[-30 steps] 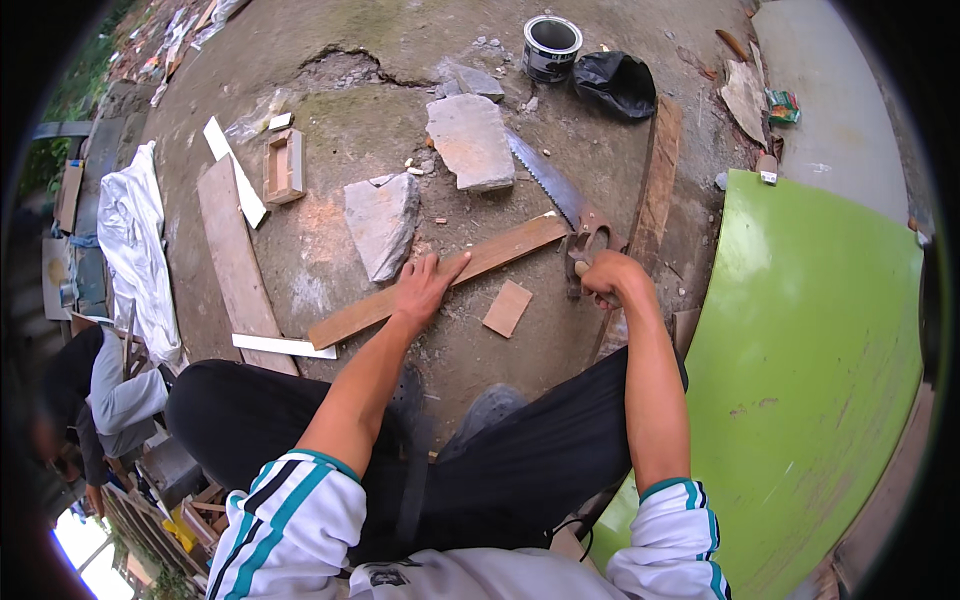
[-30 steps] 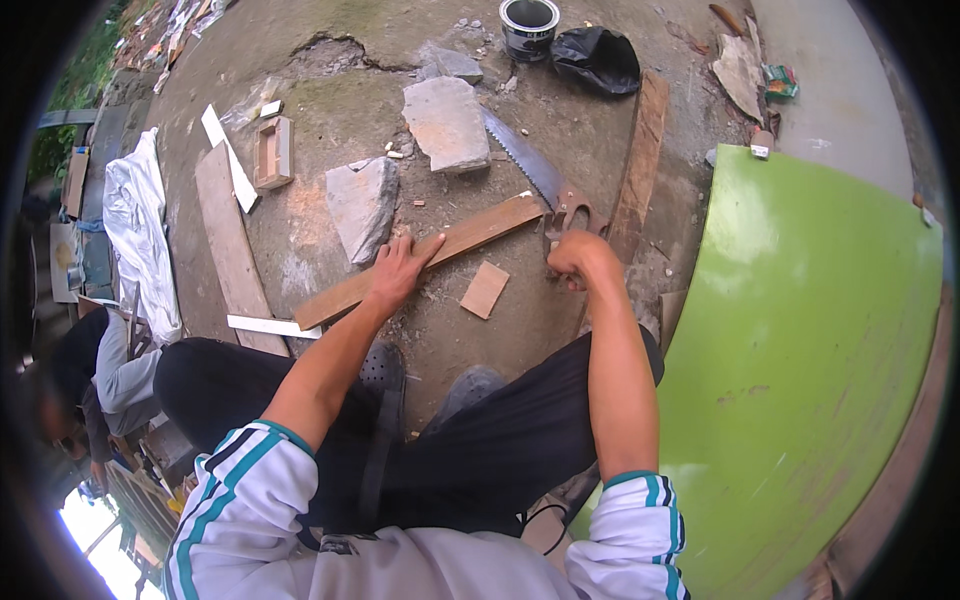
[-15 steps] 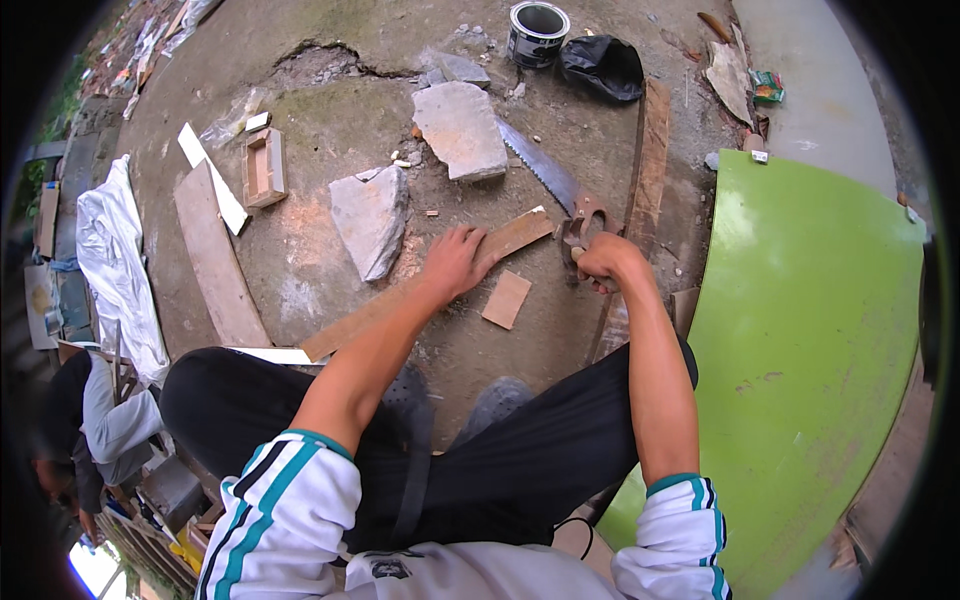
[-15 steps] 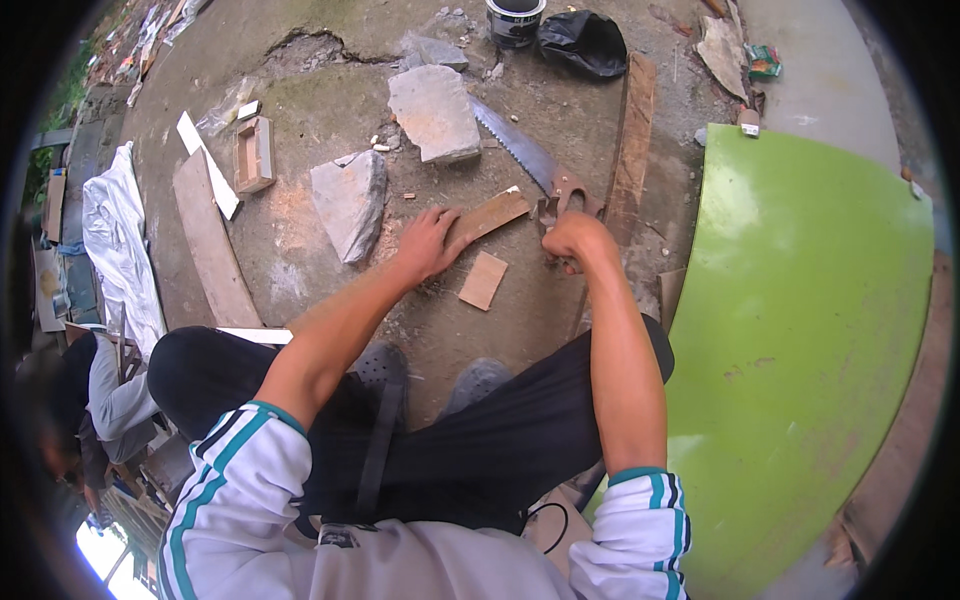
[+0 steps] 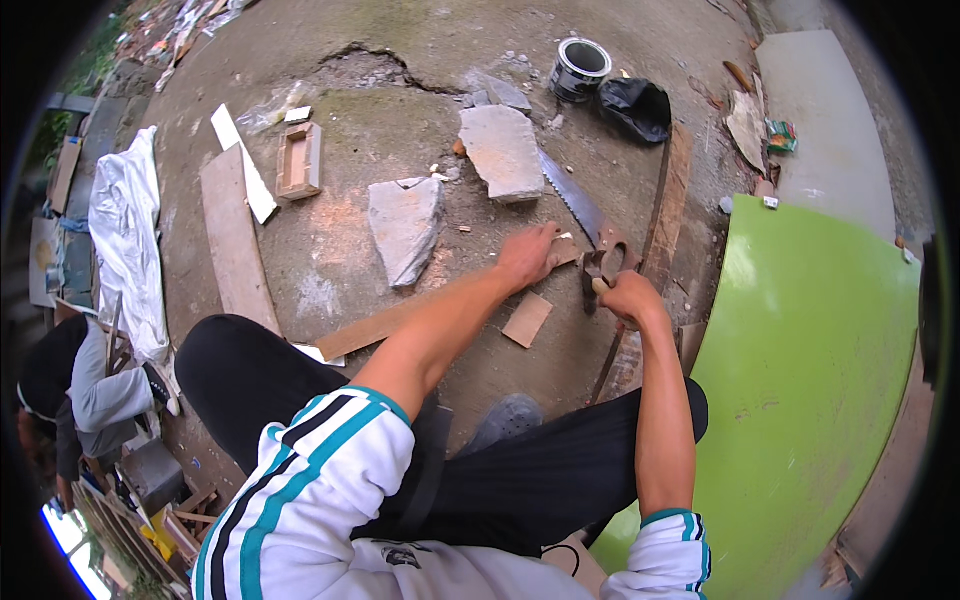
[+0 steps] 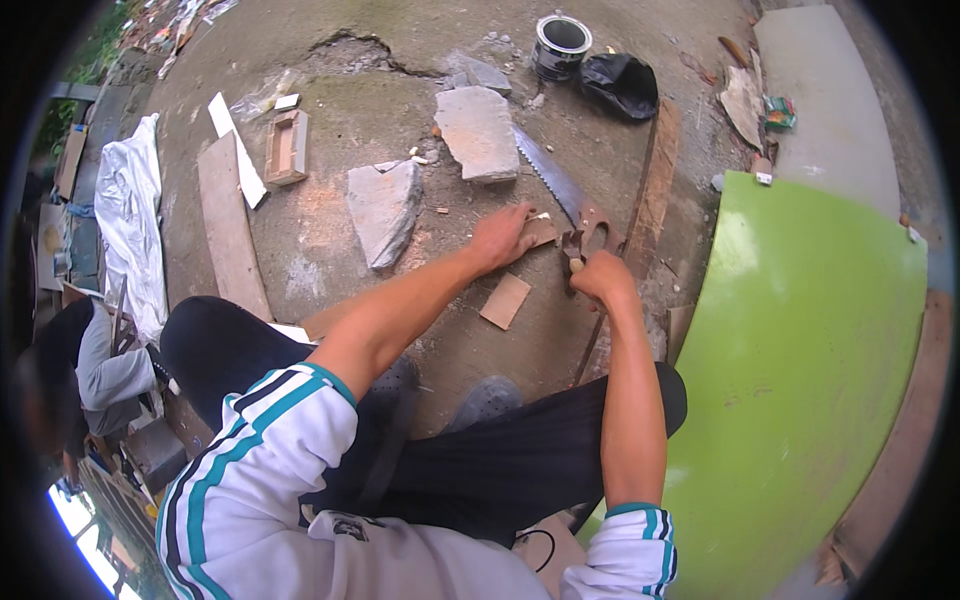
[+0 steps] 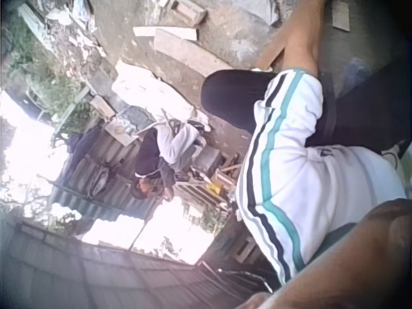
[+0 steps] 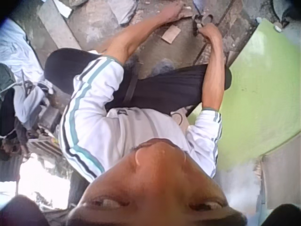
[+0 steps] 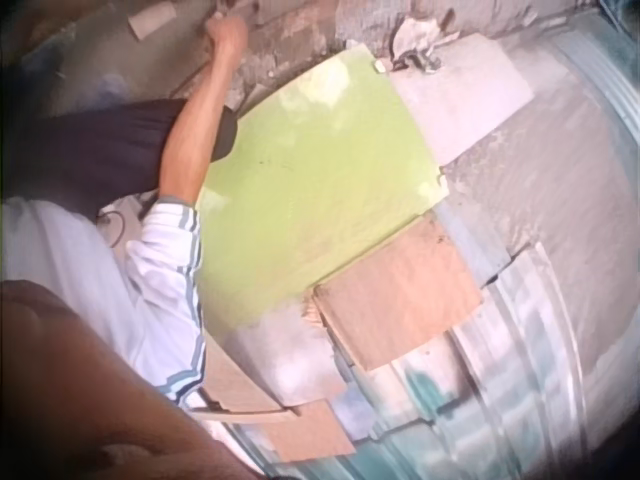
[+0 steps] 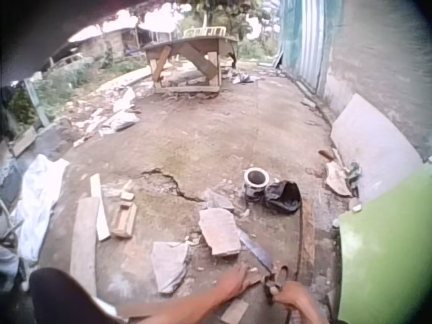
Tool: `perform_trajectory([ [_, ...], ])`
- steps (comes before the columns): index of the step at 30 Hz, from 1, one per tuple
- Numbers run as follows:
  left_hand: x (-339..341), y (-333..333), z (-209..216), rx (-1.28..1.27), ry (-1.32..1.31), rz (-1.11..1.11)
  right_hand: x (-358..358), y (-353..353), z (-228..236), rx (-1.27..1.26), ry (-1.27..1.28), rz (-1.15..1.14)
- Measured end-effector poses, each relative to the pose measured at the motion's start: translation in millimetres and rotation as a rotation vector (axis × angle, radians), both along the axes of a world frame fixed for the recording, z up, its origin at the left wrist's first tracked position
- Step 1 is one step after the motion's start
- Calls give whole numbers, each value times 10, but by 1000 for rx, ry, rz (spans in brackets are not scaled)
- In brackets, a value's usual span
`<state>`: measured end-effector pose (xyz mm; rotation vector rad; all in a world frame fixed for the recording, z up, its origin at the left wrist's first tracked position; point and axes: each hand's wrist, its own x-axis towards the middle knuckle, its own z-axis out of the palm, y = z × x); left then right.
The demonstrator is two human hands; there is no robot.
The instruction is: The person gathers pieces of wood from a cluttered area, then sits on the ground and uses a hammer to break a small wooden piece into smaller fragments.
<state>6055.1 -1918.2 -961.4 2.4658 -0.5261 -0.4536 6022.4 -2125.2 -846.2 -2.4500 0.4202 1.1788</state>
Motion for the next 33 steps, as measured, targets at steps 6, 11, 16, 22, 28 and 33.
perform_trajectory([
  [6,-506,858,44,202,-97,-105,93,-145,110,175,-82,-195],
  [11,-696,1288,44,329,31,-68,139,-167,187,496,-214,-590],
  [16,-775,1159,123,347,89,-53,130,-184,-95,490,-488,-539],
  [22,-935,1069,112,343,40,-28,51,-145,-486,782,-647,-720],
  [28,-896,1097,94,326,-29,-41,146,46,-61,812,-765,-1024],
  [33,-927,1172,-31,281,-68,-38,283,427,-89,793,-592,-1274],
])
